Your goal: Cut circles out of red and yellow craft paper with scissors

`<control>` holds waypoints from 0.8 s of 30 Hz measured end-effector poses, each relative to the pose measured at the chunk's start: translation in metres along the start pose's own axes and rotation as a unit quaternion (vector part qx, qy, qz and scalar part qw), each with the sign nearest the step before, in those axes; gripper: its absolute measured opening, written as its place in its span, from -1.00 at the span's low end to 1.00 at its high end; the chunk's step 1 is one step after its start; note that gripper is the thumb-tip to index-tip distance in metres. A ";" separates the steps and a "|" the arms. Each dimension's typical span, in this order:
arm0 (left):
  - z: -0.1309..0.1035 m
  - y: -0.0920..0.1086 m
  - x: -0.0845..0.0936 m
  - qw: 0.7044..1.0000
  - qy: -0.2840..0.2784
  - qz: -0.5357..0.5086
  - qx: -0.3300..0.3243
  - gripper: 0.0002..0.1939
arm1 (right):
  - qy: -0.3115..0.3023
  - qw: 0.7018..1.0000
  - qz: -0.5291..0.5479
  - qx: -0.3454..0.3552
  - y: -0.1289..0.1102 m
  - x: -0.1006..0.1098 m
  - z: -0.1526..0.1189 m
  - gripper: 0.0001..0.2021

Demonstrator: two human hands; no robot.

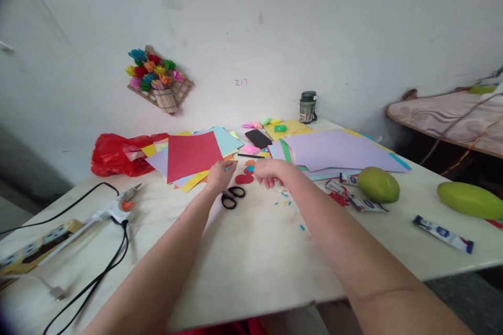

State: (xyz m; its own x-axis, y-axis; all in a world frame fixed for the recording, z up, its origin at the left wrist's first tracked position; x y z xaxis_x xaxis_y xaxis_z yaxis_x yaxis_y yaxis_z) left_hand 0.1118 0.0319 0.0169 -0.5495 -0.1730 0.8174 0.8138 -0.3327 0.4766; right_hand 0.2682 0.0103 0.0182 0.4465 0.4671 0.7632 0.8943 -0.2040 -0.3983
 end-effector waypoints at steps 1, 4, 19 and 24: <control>0.003 -0.010 0.006 0.997 0.021 -0.058 0.044 -0.71 | 0.010 1.000 -0.010 0.001 -0.006 0.002 -0.002 -0.78; 0.009 -0.043 0.027 0.944 0.129 -0.270 0.136 -0.77 | 0.056 0.994 0.013 0.091 -0.035 0.001 -0.012 -0.76; -0.011 -0.170 0.085 0.879 0.284 -0.105 0.367 -0.74 | 0.119 0.950 -0.247 0.147 -0.093 -0.046 -0.039 -0.58; -0.007 -0.177 0.079 0.886 0.225 -0.092 0.396 -0.70 | 0.113 0.950 -0.252 0.148 -0.093 -0.045 -0.036 -0.57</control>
State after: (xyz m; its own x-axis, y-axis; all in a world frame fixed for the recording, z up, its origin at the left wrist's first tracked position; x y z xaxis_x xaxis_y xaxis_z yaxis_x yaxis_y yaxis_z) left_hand -0.0770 0.0705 -0.0051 -0.5616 -0.5944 0.5756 0.4826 0.3297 0.8114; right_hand 0.1656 -0.0229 0.0390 -0.0111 0.2373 0.9714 0.9632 0.2635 -0.0534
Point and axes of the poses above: each hand's wrist, its own z-axis towards the middle knuckle, its own x-axis out of the back of the hand, y = z × x, the point moved 4 cm from there along z, towards the middle knuckle, and after that the axes turned 8 degrees about z, right-handed, at the moved point
